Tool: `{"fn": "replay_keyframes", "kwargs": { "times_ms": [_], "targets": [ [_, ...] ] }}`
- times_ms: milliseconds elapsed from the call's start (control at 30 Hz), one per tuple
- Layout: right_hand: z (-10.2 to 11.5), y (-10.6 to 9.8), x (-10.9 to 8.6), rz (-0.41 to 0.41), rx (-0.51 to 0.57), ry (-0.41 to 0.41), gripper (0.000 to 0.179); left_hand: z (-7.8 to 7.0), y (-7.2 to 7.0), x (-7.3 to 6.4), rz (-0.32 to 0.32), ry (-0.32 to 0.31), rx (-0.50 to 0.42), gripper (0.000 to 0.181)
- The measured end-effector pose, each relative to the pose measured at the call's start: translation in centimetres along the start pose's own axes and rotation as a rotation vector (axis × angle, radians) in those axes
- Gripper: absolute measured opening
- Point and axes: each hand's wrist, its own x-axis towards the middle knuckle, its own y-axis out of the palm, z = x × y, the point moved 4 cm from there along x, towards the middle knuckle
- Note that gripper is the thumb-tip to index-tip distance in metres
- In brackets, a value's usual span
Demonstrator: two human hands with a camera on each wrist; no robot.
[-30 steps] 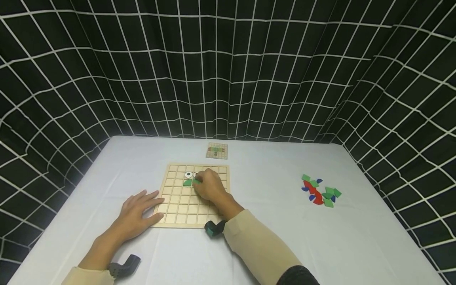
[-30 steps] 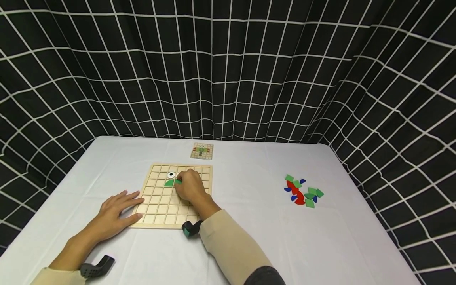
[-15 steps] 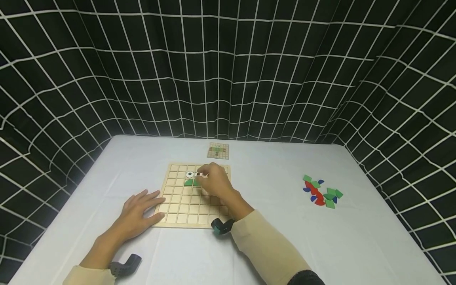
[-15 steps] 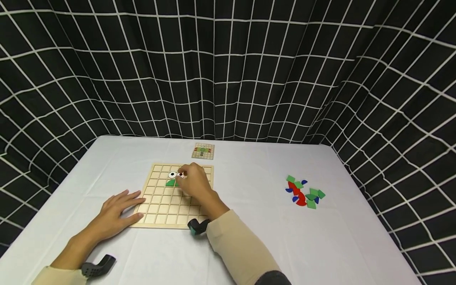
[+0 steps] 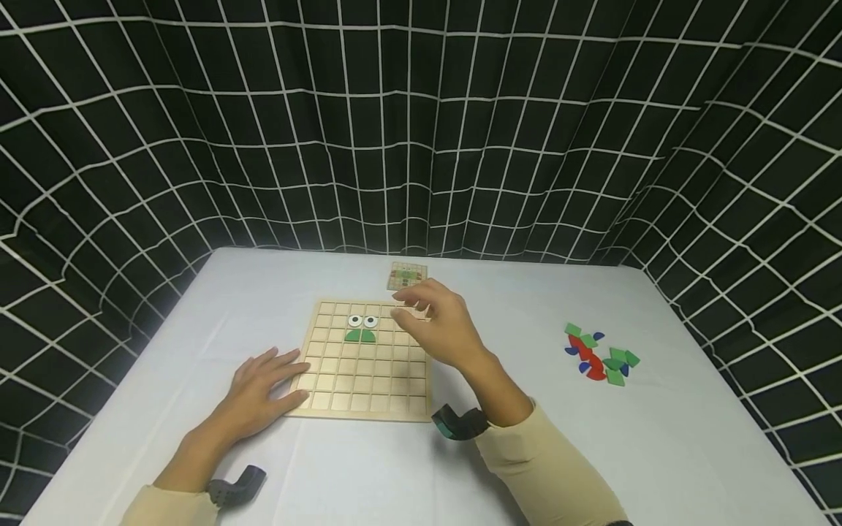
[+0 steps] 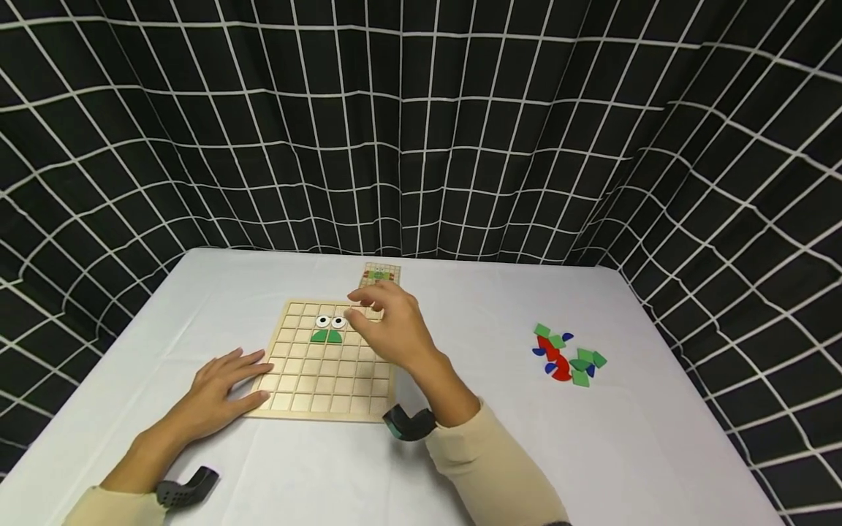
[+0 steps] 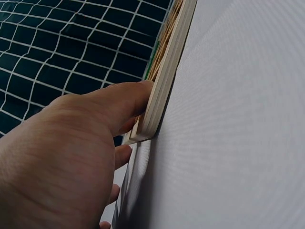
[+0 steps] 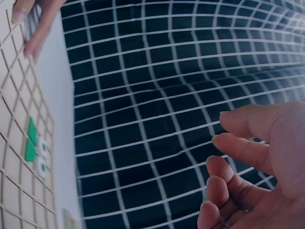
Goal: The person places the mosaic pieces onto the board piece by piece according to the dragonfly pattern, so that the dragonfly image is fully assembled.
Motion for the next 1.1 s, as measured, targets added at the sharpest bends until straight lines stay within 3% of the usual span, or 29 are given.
{"fn": "replay_keyframes", "kwargs": {
  "times_ms": [233,400,667,900,1100],
  "targets": [
    [-0.3,-3.8,-1.7,-0.078,-0.018,-0.119,0.022,-0.1,0.3,0.0,0.011,-0.019,-0.001,0.051],
    [-1.2,-6.5,-2.4,-0.118,-0.039,-0.154,0.024,-0.2,0.2,0.0,0.01,-0.003,-0.003,0.05],
    [-2.8,-10.1,-3.4,-0.182,-0.057,-0.184,0.028,-0.3,0.1,-0.1,0.011,-0.006,-0.002,0.049],
    [-1.8,-13.0,-4.6,-0.176,-0.074,-0.21,0.03,-0.3,-0.1,-0.1,0.013,-0.021,0.004,0.05],
    [-2.8,-15.2,-5.7,-0.181,-0.113,-0.15,0.032,-0.2,-0.2,0.0,0.018,-0.028,0.007,0.051]
  ]
}}
